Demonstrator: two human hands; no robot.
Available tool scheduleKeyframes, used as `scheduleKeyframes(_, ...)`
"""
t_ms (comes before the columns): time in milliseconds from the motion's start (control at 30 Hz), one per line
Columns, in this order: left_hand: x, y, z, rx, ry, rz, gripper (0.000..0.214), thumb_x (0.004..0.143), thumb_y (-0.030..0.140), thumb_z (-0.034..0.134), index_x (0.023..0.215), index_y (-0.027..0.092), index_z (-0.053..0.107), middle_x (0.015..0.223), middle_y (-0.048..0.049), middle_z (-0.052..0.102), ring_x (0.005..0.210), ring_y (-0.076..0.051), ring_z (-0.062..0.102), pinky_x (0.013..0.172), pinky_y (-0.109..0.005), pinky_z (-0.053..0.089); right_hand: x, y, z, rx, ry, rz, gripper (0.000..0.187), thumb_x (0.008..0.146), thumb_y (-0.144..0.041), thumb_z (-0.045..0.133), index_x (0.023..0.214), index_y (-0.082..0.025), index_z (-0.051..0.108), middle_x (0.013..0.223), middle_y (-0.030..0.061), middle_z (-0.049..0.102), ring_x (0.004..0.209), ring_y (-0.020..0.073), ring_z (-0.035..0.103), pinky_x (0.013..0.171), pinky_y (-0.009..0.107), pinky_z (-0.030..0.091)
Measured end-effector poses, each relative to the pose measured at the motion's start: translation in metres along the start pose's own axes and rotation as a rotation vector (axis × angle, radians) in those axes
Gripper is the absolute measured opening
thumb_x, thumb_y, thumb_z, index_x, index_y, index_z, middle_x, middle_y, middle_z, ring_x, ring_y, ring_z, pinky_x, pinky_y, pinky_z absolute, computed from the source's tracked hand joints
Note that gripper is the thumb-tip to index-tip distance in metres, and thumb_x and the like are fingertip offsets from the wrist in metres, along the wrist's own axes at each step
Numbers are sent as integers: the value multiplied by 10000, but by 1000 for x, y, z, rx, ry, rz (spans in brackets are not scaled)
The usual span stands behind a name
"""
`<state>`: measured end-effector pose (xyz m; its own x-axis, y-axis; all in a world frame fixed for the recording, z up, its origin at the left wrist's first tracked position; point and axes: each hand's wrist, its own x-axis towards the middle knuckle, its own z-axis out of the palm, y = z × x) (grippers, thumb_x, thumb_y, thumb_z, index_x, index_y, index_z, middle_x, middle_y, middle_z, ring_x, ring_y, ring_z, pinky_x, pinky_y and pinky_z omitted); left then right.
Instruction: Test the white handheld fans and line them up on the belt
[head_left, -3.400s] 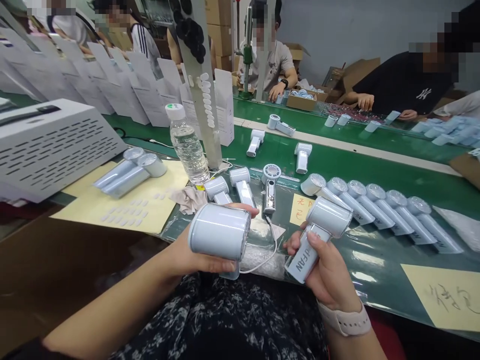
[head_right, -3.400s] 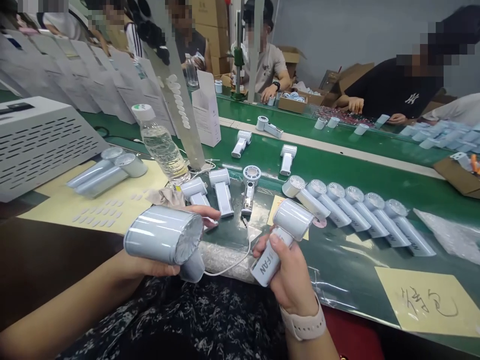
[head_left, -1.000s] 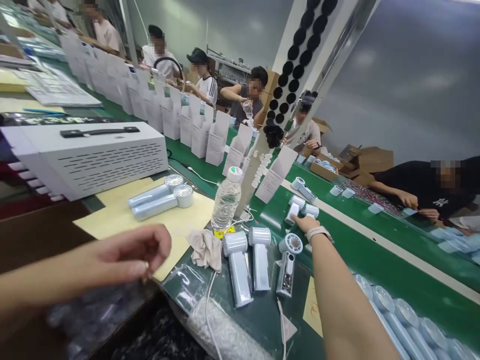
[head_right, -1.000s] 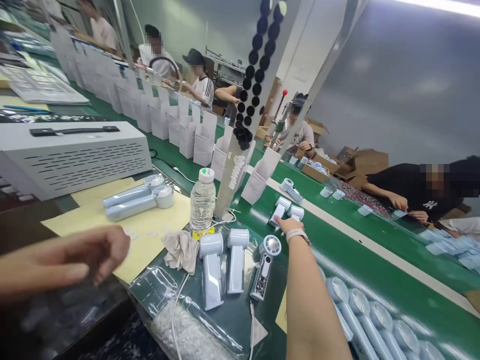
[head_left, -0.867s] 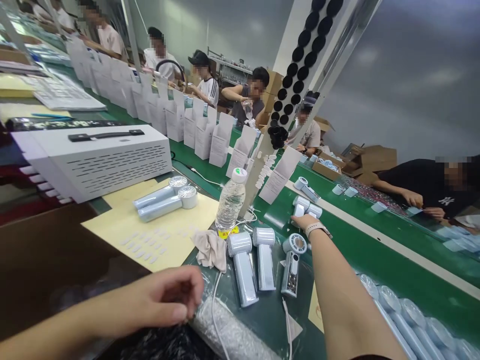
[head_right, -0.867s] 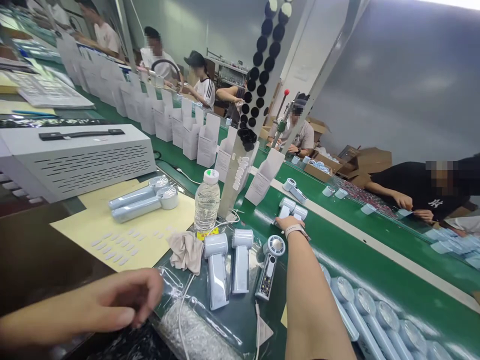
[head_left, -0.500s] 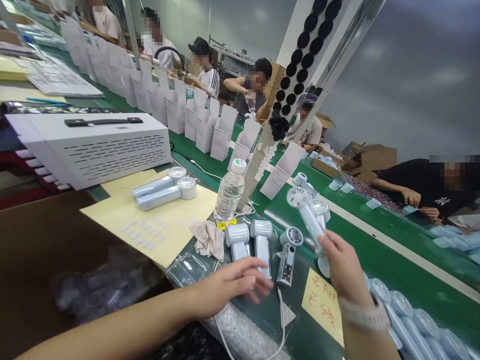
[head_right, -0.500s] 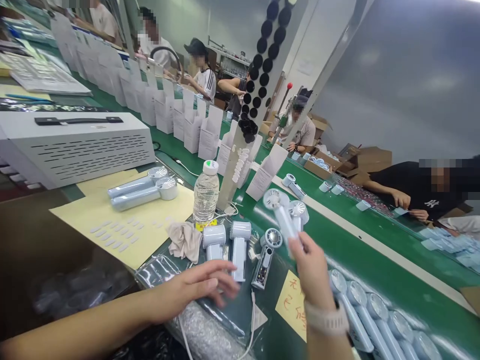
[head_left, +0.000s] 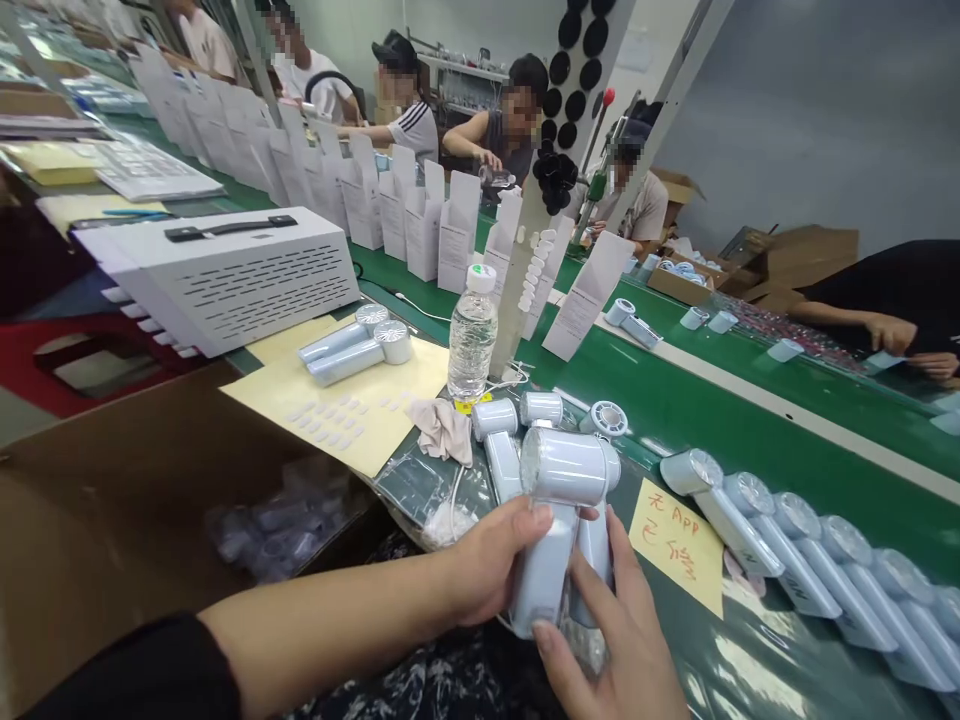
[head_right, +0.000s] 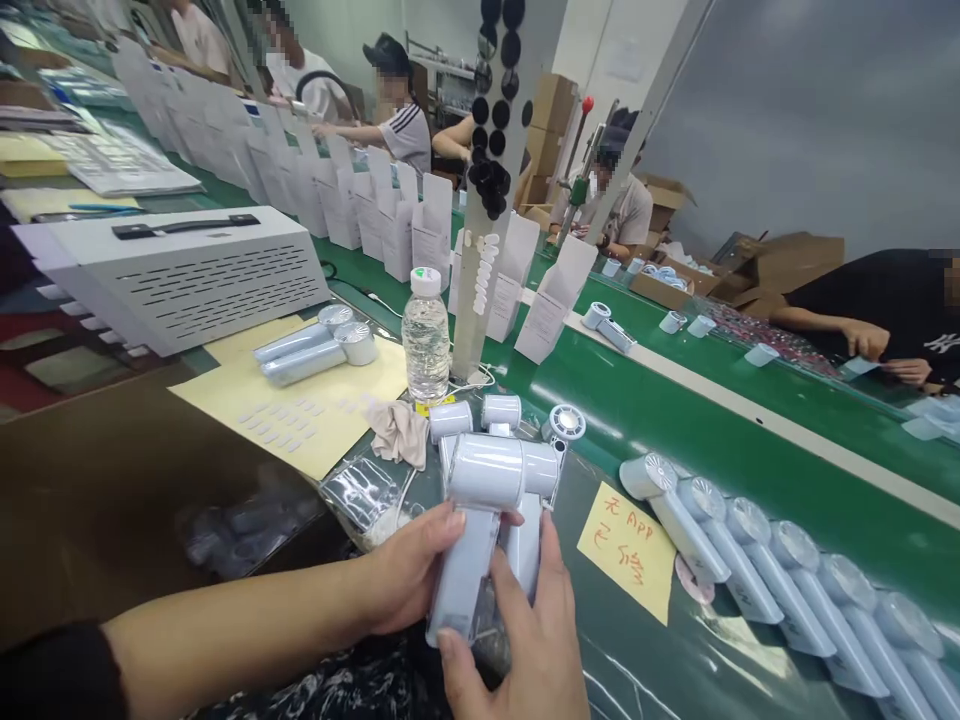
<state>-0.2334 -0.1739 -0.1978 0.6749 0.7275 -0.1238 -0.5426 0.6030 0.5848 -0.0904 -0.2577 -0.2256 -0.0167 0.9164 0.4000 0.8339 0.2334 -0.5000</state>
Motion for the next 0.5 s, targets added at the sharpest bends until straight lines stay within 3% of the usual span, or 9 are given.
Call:
scheduleKeyframes(133,-8,10,-2,-2,59,-12,549,638,594,797,916,127,723,852,-84,712,785,-192,636,807,-300,477,4,-16,4,49,5,-14,472,891,-574,528,1230,-267,643,1587,133,292,1352,467,420,955,675,475)
scheduleKeyframes(200,-13,13,-9,-22,108,-37,573,651,610,780,937,118,713,840,-85,708,764,-189,630,790,-303,479,9,-20,6,120,7,-25,426,896,-551,541,1202,-279,659,1553,127,377,1337,433,461,970,614,499)
scheduleKeyframes(267,-19,17,-20,-28,168,-22,591,660,616,772,976,122,698,837,-81,708,757,-187,629,762,-298,484,19,-20,4,237,-56,1,369,918,-497,539,1205,-289,645,1433,114,549,1234,353,591,932,493,560)
scheduleKeyframes(333,-28,25,-33,11,223,42,620,624,597,808,1024,140,682,858,-72,716,733,-180,628,728,-289,492,36,-19,1,335,-159,91,321,945,-437,520,1206,-279,622,1150,82,737,989,265,728,797,373,615)
scheduleKeyframes(400,-40,38,-48,78,280,104,668,562,556,864,1065,160,670,880,-61,723,695,-164,625,680,-269,494,61,-20,0,317,-190,178,278,945,-406,521,1146,-249,632,908,49,784,800,235,754,683,331,615)
scheduleKeyframes(500,-66,58,-68,142,405,146,690,501,545,900,1031,160,682,851,-59,731,660,-162,627,614,-250,494,102,-32,10,126,-129,96,240,943,-336,495,1060,-209,661,935,66,774,847,238,737,730,352,591)
